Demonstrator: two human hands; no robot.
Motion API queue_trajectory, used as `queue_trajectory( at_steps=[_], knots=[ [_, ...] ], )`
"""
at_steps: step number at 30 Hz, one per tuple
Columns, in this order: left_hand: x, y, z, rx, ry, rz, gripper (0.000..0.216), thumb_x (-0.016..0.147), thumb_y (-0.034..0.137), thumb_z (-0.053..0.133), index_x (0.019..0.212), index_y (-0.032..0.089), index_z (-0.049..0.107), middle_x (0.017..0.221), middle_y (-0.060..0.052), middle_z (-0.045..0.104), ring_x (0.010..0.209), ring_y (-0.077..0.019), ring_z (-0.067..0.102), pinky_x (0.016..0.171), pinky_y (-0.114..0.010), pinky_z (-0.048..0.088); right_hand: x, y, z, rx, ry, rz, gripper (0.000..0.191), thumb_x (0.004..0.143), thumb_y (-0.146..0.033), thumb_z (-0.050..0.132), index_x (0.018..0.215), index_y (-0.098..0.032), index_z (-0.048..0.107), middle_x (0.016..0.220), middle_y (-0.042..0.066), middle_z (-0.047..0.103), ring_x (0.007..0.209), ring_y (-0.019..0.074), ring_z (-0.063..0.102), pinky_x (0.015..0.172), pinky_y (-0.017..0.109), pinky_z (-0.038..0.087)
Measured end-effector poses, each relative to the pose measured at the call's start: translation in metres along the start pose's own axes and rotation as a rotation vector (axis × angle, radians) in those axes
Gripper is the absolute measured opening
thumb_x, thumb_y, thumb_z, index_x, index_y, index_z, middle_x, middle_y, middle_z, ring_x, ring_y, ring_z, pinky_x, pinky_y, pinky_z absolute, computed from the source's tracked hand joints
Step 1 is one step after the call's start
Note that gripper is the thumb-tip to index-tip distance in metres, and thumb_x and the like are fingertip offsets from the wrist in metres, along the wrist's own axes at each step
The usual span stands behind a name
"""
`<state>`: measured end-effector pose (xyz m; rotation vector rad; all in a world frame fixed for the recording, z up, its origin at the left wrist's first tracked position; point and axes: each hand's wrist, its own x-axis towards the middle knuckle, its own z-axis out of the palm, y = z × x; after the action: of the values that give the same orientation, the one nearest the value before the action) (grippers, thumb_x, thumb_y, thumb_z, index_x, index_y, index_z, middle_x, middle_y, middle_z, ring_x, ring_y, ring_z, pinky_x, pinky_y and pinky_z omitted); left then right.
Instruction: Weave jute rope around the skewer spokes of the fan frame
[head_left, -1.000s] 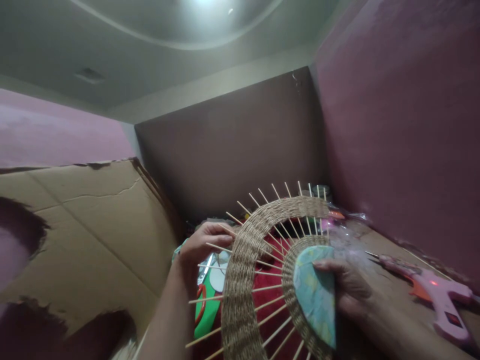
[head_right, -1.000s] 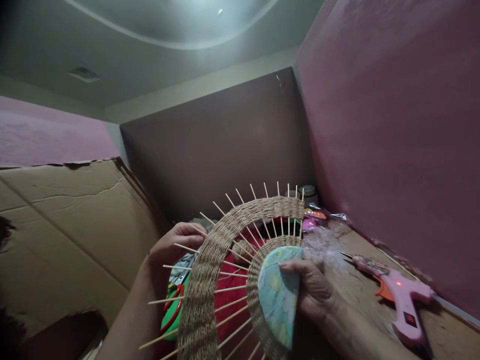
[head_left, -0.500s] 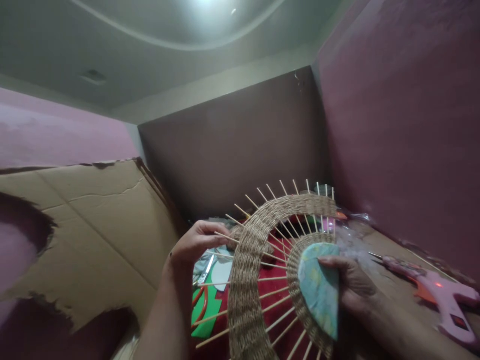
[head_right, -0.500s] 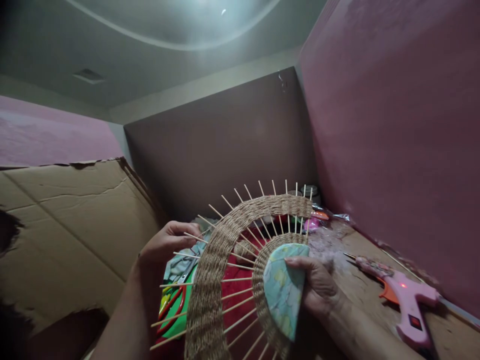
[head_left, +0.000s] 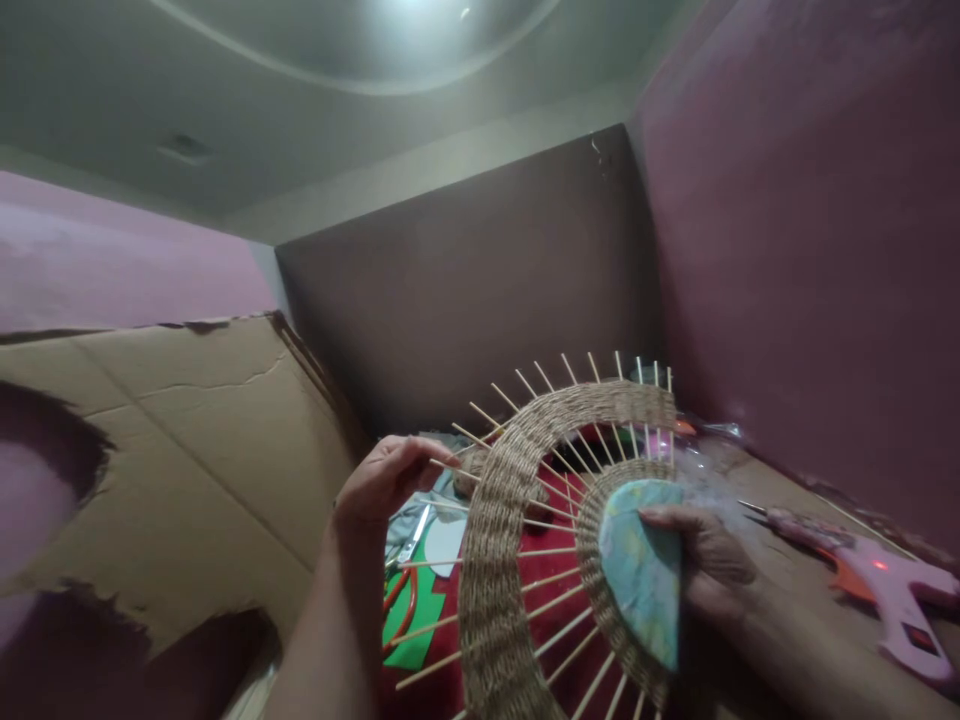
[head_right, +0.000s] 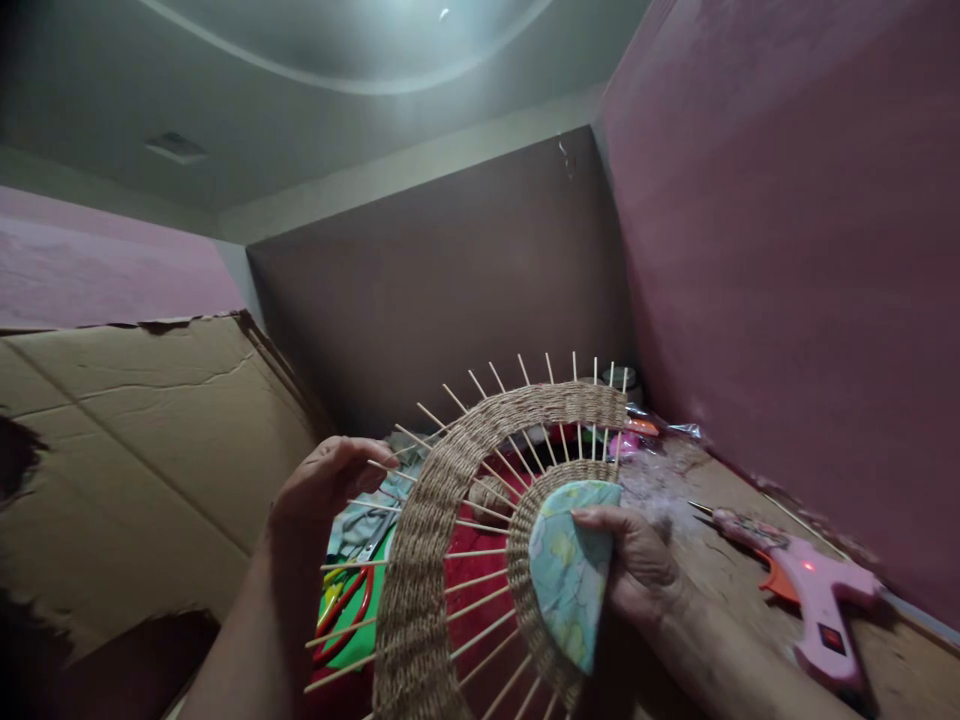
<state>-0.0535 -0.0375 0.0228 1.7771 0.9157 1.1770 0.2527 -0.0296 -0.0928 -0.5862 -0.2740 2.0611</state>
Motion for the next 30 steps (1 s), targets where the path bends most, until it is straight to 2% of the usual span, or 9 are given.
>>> queue_trajectory(
  at_steps=[3,7,12,16,20,23,26,28,30],
  knots=[
    [0.001,0.002,0.0,0.043,0.036,-0.091,0.027,0.068,0.038,0.069,0.077,0.013,0.073,0.05,0.001,0.046,0.044,-0.0055,0.029,0.043,-0.021,0.019,-0.001,0.001,0.001,0.013,0.005,0.011,0.013,0.051,-0.006,0.061,0.06,-0.014,0.067,0.058,0.007,0.067,0.056,0.022,0.062,0.078,0.039,0.052],
    [0.003,0.01,0.005,0.172,0.121,-0.12,0.014,0.063,0.024,0.074,0.073,0.015,0.072,0.064,-0.002,0.059,0.054,-0.0071,0.042,0.049,-0.02,0.03,0.003,0.0,0.0,0.017,-0.001,0.023,0.013,0.052,-0.006,0.061,0.061,-0.012,0.069,0.057,0.007,0.067,0.056,0.0219,0.062,0.076,0.04,0.053],
    [0.006,0.019,0.016,0.263,0.175,-0.052,0.011,0.06,0.021,0.075,0.068,0.016,0.069,0.064,0.0,0.058,0.059,-0.0089,0.048,0.056,-0.021,0.038,0.006,0.0,-0.003,0.024,-0.006,0.02,0.013,0.054,-0.006,0.062,0.062,-0.013,0.069,0.059,0.007,0.067,0.055,0.0202,0.06,0.076,0.04,0.052],
    [0.007,0.022,0.021,0.378,0.185,-0.027,0.01,0.061,0.023,0.074,0.069,0.017,0.071,0.068,-0.004,0.063,0.064,-0.0122,0.053,0.061,-0.024,0.042,0.007,0.001,-0.004,0.045,0.012,-0.013,0.013,0.054,-0.005,0.063,0.062,-0.014,0.068,0.059,0.006,0.067,0.056,0.0199,0.06,0.077,0.04,0.052],
    [0.004,0.021,0.019,0.462,0.17,-0.009,0.015,0.07,0.028,0.068,0.08,0.017,0.073,0.057,-0.002,0.056,0.052,-0.0089,0.044,0.048,-0.021,0.034,0.01,0.001,-0.006,0.078,0.022,-0.035,0.015,0.056,-0.004,0.062,0.065,-0.014,0.068,0.063,0.006,0.069,0.059,0.0204,0.062,0.078,0.04,0.052],
    [0.0,0.017,0.012,0.358,0.117,-0.045,0.025,0.077,0.03,0.062,0.097,0.017,0.07,0.048,0.004,0.04,0.045,-0.0062,0.031,0.04,-0.02,0.022,0.01,0.001,-0.006,0.084,0.012,-0.04,0.016,0.056,-0.004,0.061,0.067,-0.014,0.069,0.065,0.007,0.07,0.059,0.0205,0.062,0.078,0.04,0.052],
    [-0.001,0.01,0.005,0.127,0.116,-0.055,0.039,0.075,0.026,0.064,0.113,0.02,0.061,0.051,0.007,0.033,0.044,-0.0048,0.025,0.039,-0.018,0.016,0.008,0.001,-0.005,0.072,0.021,-0.042,0.015,0.057,-0.003,0.06,0.065,-0.013,0.068,0.064,0.007,0.07,0.057,0.0196,0.062,0.078,0.04,0.052],
    [0.0,0.004,0.002,0.034,0.118,-0.091,0.041,0.074,0.023,0.066,0.114,0.021,0.058,0.052,0.008,0.032,0.043,-0.0036,0.023,0.038,-0.017,0.015,0.007,0.001,-0.004,0.068,0.033,-0.045,0.014,0.058,-0.003,0.06,0.064,-0.013,0.068,0.063,0.007,0.069,0.055,0.019,0.061,0.077,0.04,0.052],
    [0.002,-0.004,0.001,-0.002,0.084,-0.171,0.032,0.072,0.022,0.067,0.104,0.019,0.062,0.053,0.008,0.034,0.042,-0.0022,0.023,0.037,-0.016,0.014,0.006,0.001,-0.003,0.074,0.036,-0.047,0.014,0.057,-0.004,0.06,0.063,-0.013,0.068,0.062,0.007,0.069,0.055,0.0189,0.061,0.077,0.04,0.052]
  ],
)
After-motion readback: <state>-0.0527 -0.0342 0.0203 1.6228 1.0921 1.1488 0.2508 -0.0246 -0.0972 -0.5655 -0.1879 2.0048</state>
